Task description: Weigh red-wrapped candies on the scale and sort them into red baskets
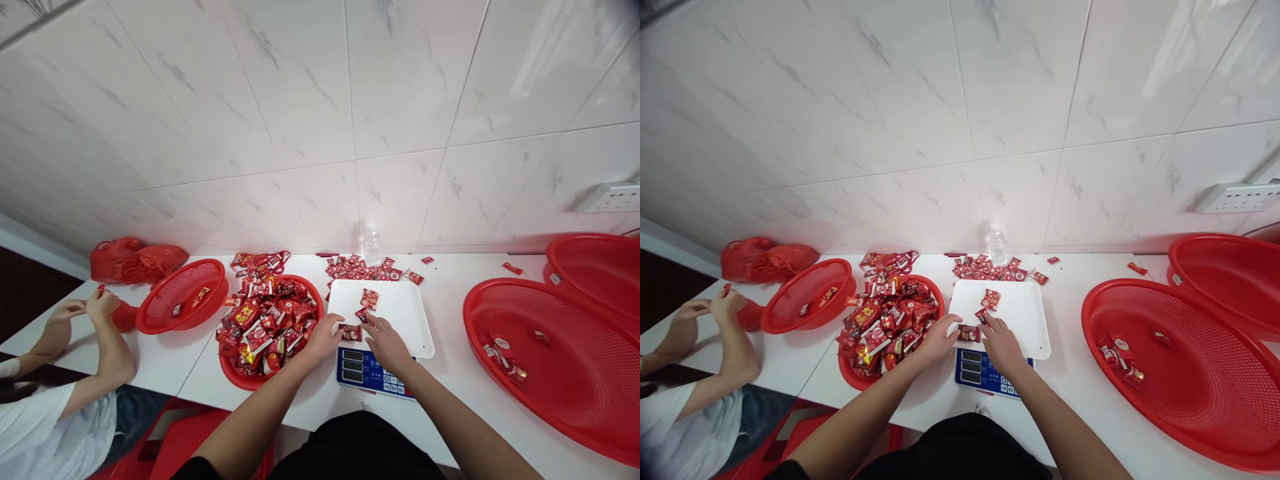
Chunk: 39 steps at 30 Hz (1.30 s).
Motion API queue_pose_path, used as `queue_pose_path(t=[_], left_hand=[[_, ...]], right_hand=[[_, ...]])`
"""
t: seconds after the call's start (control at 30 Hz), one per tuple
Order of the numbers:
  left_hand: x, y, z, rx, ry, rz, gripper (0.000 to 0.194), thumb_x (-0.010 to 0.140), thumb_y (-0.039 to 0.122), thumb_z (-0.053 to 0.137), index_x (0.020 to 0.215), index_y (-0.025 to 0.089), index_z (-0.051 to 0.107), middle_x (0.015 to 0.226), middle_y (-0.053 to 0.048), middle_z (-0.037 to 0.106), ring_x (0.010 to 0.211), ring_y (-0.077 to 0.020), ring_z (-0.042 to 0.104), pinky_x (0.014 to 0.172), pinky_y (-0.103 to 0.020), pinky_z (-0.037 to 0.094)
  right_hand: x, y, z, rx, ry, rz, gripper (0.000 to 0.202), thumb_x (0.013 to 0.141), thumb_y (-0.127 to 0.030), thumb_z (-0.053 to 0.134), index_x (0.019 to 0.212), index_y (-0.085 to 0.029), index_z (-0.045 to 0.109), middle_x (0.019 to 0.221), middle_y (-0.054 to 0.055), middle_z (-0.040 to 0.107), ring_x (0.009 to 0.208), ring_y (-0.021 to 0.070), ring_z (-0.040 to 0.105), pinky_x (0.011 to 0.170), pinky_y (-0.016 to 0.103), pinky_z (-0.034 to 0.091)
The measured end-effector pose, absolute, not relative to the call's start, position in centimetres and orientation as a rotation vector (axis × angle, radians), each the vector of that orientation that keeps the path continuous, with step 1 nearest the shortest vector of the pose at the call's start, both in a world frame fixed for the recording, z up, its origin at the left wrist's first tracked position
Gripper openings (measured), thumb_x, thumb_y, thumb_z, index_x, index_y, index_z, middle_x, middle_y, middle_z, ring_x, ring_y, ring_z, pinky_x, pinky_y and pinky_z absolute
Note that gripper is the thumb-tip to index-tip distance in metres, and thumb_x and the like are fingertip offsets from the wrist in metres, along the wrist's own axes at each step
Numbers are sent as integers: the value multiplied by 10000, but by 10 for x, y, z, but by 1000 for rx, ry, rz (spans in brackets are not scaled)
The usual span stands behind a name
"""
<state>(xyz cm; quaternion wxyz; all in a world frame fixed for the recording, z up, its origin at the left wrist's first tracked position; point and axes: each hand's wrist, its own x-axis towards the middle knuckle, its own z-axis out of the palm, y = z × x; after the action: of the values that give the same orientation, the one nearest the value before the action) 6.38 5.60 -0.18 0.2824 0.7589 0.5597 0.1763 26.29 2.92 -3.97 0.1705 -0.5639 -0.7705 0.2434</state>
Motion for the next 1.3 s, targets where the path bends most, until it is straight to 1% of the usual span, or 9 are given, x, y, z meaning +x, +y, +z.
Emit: queue_pose_path(t=[0.17, 0.37, 0.5, 0.57, 0.63, 0.8, 0.93, 1.1, 1.3], left_hand=[[35, 33, 6, 2095, 1533, 465, 271, 795, 138, 474, 1030, 201, 593, 1096, -59, 584, 1065, -185, 512, 960, -328, 395], [6, 32, 13, 2220, 1666, 396, 302, 814, 114, 428, 1046, 215, 593, 1155, -67, 553, 1126, -194, 464, 994, -349, 365], [-5, 49, 13, 2311, 1797, 290, 316, 851, 144, 401, 1108, 208, 572, 1215, -75, 526, 1172, -210, 420, 1022, -372, 321], [-6, 60, 12, 2318, 1867, 202, 317, 849, 150, 409, 1120, 204, 564, 1198, -79, 538, 1150, -223, 430, 1006, -385, 321], [-6, 73, 11, 2322, 1915, 115, 330, 839, 149, 424, 1138, 201, 552, 1198, -83, 541, 1141, -237, 430, 990, -395, 317], [0, 105, 5, 2304, 1919, 27, 346, 862, 189, 402, 1192, 156, 500, 1283, -117, 488, 1204, -243, 384, 1010, -386, 274], [4, 123, -4, 2176, 1947, -61, 299, 875, 218, 371, 1119, 152, 530, 1194, -129, 554, 1137, -239, 460, 930, -352, 354], [5, 130, -12, 2113, 1996, -161, 312, 760, 188, 496, 1069, 183, 542, 1142, -123, 577, 1091, -279, 478, 844, -367, 407], [8, 123, -9, 2156, 1972, -197, 365, 731, 138, 517, 1092, 191, 532, 1168, -134, 560, 1097, -294, 468, 843, -400, 405]], right_hand=[[249, 48, -58, -1600, -2241, 698, 474, 836, -135, 380, 1302, -175, 458, 1445, 100, 346, 1311, 284, 295, 1022, 444, 297], [265, 42, -58, -1585, -2094, 778, 407, 826, -125, 334, 1113, -219, 606, 1270, 75, 540, 1164, 235, 477, 969, 374, 368], [282, 33, -53, -1647, -1862, 886, 422, 869, -259, 286, 1252, -262, 464, 1207, 41, 580, 966, 192, 600, 842, 345, 464], [293, 28, -53, -1706, -1682, 954, 454, 853, -331, 329, 1298, -283, 399, 1265, 36, 537, 846, 183, 629, 785, 358, 483], [304, 21, -55, -1742, -1533, 981, 477, 817, -377, 393, 1287, -297, 415, 1318, 35, 489, 782, 179, 629, 753, 368, 485], [329, -3, -61, -1779, -1343, 1077, 487, 762, -454, 470, 1210, -269, 516, 1151, 56, 607, 746, 195, 626, 706, 350, 483], [341, -24, -65, -1810, -1196, 1161, 500, 738, -491, 502, 1182, -264, 543, 1023, 53, 654, 854, 232, 634, 729, 349, 488], [348, -37, -66, -1846, -1160, 1181, 506, 729, -514, 511, 1168, -263, 548, 821, 33, 684, 814, 245, 641, 738, 366, 480], [346, -35, -57, -1829, -1215, 1154, 476, 735, -506, 506, 1148, -275, 563, 897, 43, 685, 823, 239, 632, 705, 345, 476]])
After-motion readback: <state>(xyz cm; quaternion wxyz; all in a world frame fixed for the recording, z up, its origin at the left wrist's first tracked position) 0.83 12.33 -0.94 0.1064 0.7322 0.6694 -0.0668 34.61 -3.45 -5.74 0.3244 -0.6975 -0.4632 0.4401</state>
